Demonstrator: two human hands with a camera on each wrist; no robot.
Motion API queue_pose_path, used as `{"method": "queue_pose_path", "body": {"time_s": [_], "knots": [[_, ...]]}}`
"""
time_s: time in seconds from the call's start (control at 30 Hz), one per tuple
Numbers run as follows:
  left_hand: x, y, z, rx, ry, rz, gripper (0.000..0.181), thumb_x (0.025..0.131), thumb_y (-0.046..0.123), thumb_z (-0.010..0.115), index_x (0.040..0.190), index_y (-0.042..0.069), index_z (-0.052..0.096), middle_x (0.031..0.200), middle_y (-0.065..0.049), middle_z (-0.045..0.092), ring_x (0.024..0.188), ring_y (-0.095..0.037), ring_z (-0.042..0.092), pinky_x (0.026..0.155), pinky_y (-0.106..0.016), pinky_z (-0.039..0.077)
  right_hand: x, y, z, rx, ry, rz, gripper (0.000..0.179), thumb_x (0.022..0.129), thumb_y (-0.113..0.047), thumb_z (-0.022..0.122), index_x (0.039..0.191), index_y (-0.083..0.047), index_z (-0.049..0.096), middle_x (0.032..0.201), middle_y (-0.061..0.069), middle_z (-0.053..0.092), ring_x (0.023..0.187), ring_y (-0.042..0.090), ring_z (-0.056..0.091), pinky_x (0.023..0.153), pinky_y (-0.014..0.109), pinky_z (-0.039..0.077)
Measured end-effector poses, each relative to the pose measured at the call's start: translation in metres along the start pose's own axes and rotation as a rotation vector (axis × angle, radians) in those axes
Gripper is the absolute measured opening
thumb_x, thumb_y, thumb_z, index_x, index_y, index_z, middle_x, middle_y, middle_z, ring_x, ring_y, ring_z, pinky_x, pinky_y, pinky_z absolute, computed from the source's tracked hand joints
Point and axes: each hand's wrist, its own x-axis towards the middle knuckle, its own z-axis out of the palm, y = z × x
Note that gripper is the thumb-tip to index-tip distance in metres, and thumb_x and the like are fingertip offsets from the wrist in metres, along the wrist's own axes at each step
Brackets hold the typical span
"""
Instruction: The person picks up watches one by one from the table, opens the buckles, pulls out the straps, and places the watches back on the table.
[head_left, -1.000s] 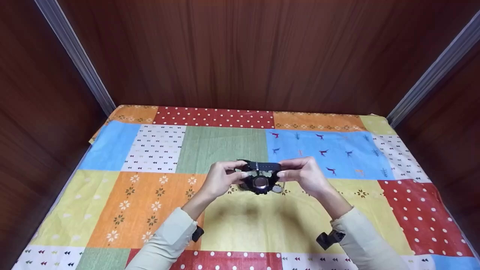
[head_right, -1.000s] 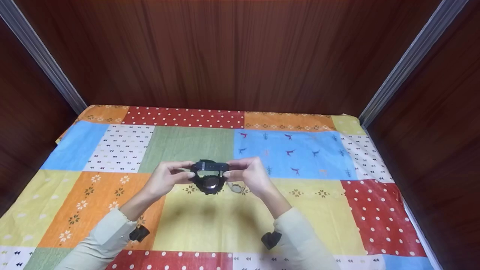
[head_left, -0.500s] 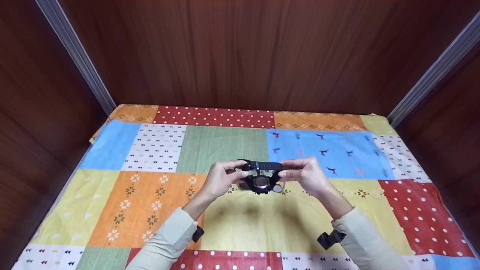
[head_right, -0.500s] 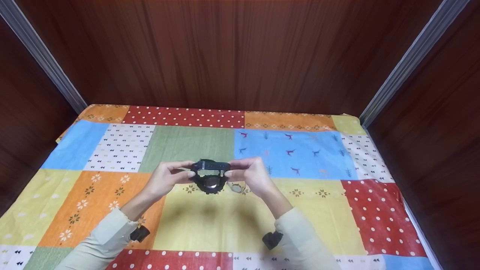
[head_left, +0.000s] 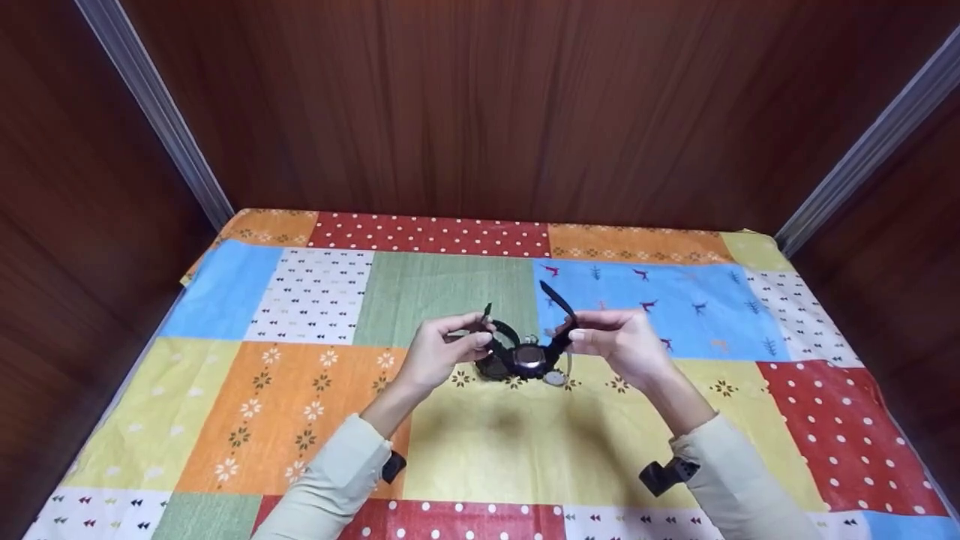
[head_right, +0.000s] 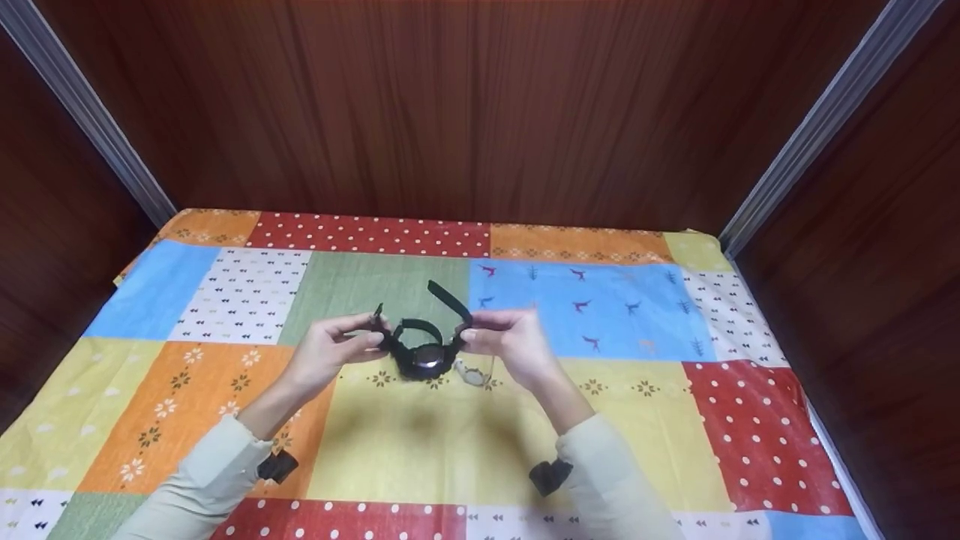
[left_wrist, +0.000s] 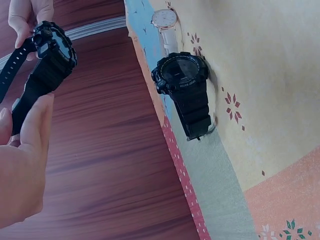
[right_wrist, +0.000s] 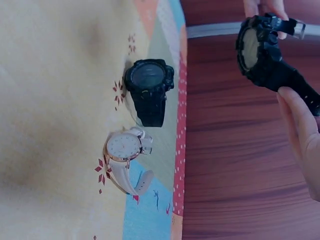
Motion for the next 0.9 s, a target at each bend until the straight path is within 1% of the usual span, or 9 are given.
{"method": "queue_pose_path", "body": {"time_s": [0.1,0.13,0.23,0.33,0.43,0.53,0.63,0.8,0.9], "knots": [[0.0,-0.001,0.001,0.015,-0.001,-0.015,0.031,0.085,-0.007,0.057,0.114,-0.017,0.053,0.101,-0.023,0.061,0.085,-0.015,0.061,0.079,-0.037,0.051,0.001,-0.002,0.0,-0.001,-0.007,0.035,0.026,0.08,0.016,0.056,0.095,-0.001,0.068,0.094,0.02,0.066,0.092,0.031,0.063,0.083,0.041,0.047],[0.001,-0.001,0.002,0.015,-0.002,-0.019,0.031,0.085,-0.007,0.057,0.114,-0.017,0.053,0.102,-0.024,0.06,0.086,-0.016,0.061,0.079,-0.038,0.051,0.002,-0.002,0.0,-0.005,-0.008,0.044,0.025,0.081,0.015,0.056,0.097,0.001,0.067,0.094,0.02,0.066,0.091,0.031,0.063,0.083,0.041,0.048],[0.002,-0.001,0.003,0.02,0.007,-0.028,0.032,0.085,-0.005,0.057,0.115,-0.017,0.052,0.103,-0.024,0.06,0.087,-0.018,0.062,0.078,-0.037,0.051,0.005,-0.005,-0.001,-0.022,-0.014,0.072,0.024,0.081,0.014,0.058,0.103,0.009,0.063,0.095,0.021,0.065,0.091,0.031,0.064,0.082,0.042,0.048],[0.004,0.002,0.004,0.014,0.027,-0.04,0.034,0.085,-0.005,0.058,0.116,-0.017,0.051,0.106,-0.027,0.058,0.087,-0.02,0.062,0.076,-0.035,0.052,0.007,-0.008,-0.001,-0.055,-0.021,0.095,0.028,0.081,0.013,0.059,0.108,0.015,0.058,0.095,0.021,0.065,0.088,0.029,0.064,0.081,0.043,0.049],[0.006,0.004,0.005,0.004,0.041,-0.048,0.034,0.085,-0.005,0.058,0.117,-0.017,0.05,0.108,-0.027,0.056,0.085,-0.018,0.062,0.075,-0.035,0.052,0.011,-0.011,-0.001,-0.069,-0.05,0.112,0.027,0.082,0.012,0.057,0.109,0.015,0.057,0.095,0.021,0.065,0.088,0.029,0.064,0.082,0.043,0.049],[0.007,0.006,0.004,0.003,0.063,-0.06,0.035,0.085,-0.005,0.058,0.117,-0.017,0.05,0.109,-0.028,0.055,0.083,-0.018,0.061,0.074,-0.034,0.053,0.015,-0.012,0.0,-0.071,-0.059,0.132,0.025,0.083,0.012,0.055,0.108,0.012,0.058,0.094,0.02,0.066,0.086,0.029,0.065,0.082,0.043,0.049],[0.008,0.007,0.003,0.016,0.079,-0.076,0.036,0.085,-0.004,0.058,0.118,-0.017,0.05,0.107,-0.027,0.055,0.081,-0.019,0.061,0.073,-0.033,0.053,0.02,-0.012,0.002,-0.075,-0.052,0.141,0.027,0.084,0.013,0.054,0.11,0.015,0.056,0.092,0.018,0.066,0.085,0.028,0.065,0.082,0.043,0.048],[0.007,0.006,-0.001,0.031,0.123,-0.113,0.035,0.085,-0.004,0.059,0.116,-0.016,0.051,0.099,-0.02,0.057,0.074,-0.019,0.061,0.07,-0.033,0.054,0.027,-0.008,0.008,-0.099,-0.039,0.154,0.031,0.084,0.014,0.052,0.114,0.021,0.049,0.091,0.017,0.065,0.083,0.026,0.065,0.082,0.043,0.049],[0.006,0.006,-0.005,0.03,0.151,-0.14,0.035,0.084,-0.004,0.059,0.116,-0.015,0.052,0.098,-0.02,0.058,0.074,-0.018,0.062,0.07,-0.033,0.054,0.031,-0.002,0.011,-0.088,-0.039,0.177,0.034,0.083,0.015,0.052,0.115,0.022,0.046,0.092,0.018,0.065,0.084,0.028,0.064,0.083,0.043,0.048]]}}
